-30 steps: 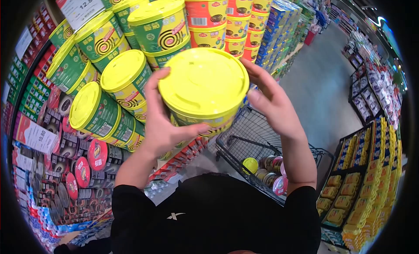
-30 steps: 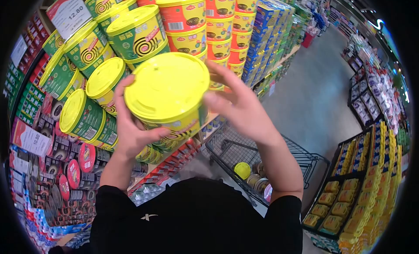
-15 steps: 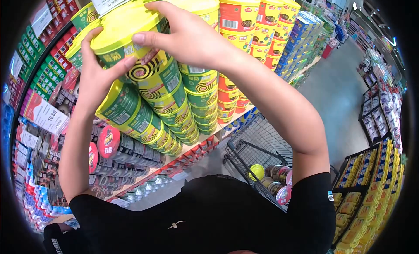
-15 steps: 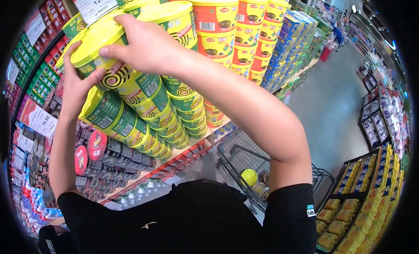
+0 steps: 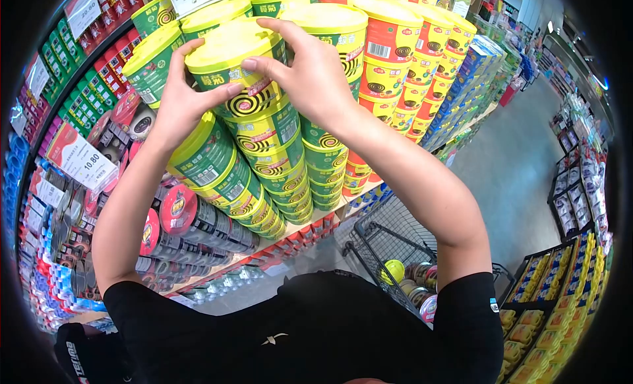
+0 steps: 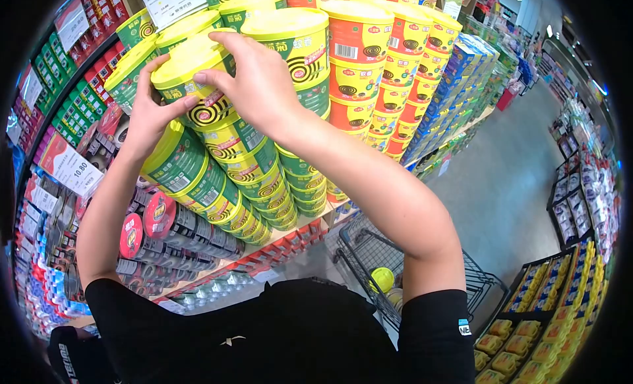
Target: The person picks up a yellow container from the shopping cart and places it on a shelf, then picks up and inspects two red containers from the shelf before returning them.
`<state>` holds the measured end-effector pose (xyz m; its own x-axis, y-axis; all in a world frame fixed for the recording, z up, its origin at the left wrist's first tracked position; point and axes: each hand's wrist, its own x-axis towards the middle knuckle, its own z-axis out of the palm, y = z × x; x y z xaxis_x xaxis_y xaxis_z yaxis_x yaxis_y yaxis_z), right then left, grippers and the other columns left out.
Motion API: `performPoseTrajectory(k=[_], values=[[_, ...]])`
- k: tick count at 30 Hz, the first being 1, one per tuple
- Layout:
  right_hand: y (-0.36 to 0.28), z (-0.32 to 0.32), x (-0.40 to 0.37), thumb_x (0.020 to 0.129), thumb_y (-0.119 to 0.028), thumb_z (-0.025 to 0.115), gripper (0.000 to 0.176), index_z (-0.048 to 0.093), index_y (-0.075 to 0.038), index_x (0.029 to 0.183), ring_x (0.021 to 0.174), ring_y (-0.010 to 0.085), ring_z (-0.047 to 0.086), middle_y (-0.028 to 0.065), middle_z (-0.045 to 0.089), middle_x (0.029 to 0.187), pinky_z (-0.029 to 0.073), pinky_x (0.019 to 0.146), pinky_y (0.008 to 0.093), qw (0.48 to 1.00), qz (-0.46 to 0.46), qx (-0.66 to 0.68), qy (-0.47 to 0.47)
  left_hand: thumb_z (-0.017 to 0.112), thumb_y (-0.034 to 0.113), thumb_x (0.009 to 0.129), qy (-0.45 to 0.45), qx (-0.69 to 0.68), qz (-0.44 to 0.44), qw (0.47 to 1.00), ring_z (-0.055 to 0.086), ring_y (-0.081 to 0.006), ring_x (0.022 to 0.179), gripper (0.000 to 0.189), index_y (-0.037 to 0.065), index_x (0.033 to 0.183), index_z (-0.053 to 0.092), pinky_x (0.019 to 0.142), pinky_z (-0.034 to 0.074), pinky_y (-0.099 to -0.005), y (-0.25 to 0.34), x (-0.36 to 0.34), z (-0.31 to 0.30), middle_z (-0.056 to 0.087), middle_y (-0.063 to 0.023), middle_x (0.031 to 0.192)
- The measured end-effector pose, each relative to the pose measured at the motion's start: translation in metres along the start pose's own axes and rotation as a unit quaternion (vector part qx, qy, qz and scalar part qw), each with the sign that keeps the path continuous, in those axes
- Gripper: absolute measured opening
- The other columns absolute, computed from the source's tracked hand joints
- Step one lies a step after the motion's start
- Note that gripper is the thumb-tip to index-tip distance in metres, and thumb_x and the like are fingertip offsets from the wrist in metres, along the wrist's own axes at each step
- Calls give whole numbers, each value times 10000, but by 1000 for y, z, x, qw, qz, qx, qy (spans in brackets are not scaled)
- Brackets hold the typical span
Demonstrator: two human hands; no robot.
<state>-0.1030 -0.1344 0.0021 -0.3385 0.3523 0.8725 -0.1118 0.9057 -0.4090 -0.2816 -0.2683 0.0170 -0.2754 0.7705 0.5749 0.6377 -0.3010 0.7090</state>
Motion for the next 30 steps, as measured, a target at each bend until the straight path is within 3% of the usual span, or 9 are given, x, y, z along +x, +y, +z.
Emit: performPoseTrajectory(k=[4, 7, 13, 16, 25, 30], values=[[1, 5, 0, 848, -314, 817, 531, 656, -21, 1261, 772, 255, 727, 180, 735, 927, 559, 705, 382, 1000, 3, -15, 23, 903, 230, 755, 3, 9, -4, 1000, 555, -259, 1272, 958, -21, 1473, 320, 1069, 466, -370, -2, 4, 1, 542, -213, 1365], [-3, 5, -3, 813, -288, 814, 485, 668, 1, 1175, 980, 360, 689, 197, 702, 1055, 550, 850, 434, 1000, 16, -19, 16, 904, 233, 755, 0, 11, 1, 1000, 556, -258, 1271, 969, -25, 1479, 313, 1069, 465, -367, -10, 7, 2, 537, -215, 1373], [1, 8, -5, 823, -323, 802, 437, 689, -27, 1124, 896, 339, 703, 157, 697, 984, 569, 763, 435, 995, -33, -81, 56, 904, 246, 754, -9, 2, -12, 1000, 533, -265, 1294, 983, -22, 1488, 307, 1084, 450, -370, -13, 8, 2, 511, -215, 1402], [-4, 6, -5, 837, -320, 806, 467, 691, -3, 1160, 931, 356, 714, 197, 725, 1048, 566, 804, 410, 995, -16, -87, 44, 907, 247, 749, -10, 3, -10, 1000, 521, -266, 1307, 1002, -19, 1499, 298, 1094, 441, -373, -15, 8, 2, 498, -214, 1414], [-6, 2, -9, 834, -321, 808, 439, 703, -8, 1124, 929, 344, 718, 180, 727, 1038, 569, 803, 411, 995, -8, -97, 36, 905, 240, 750, -26, 1, -2, 1000, 518, -276, 1310, 1009, -10, 1509, 288, 1096, 442, -379, -18, 8, 1, 493, -222, 1413], [1, 2, -12, 860, -316, 791, 477, 671, -10, 1205, 946, 343, 719, 187, 719, 1075, 574, 803, 412, 994, -38, -96, 32, 905, 241, 752, -33, 2, -4, 999, 510, -285, 1321, 1018, -12, 1513, 278, 1102, 439, -383, -16, 7, 0, 485, -228, 1421]])
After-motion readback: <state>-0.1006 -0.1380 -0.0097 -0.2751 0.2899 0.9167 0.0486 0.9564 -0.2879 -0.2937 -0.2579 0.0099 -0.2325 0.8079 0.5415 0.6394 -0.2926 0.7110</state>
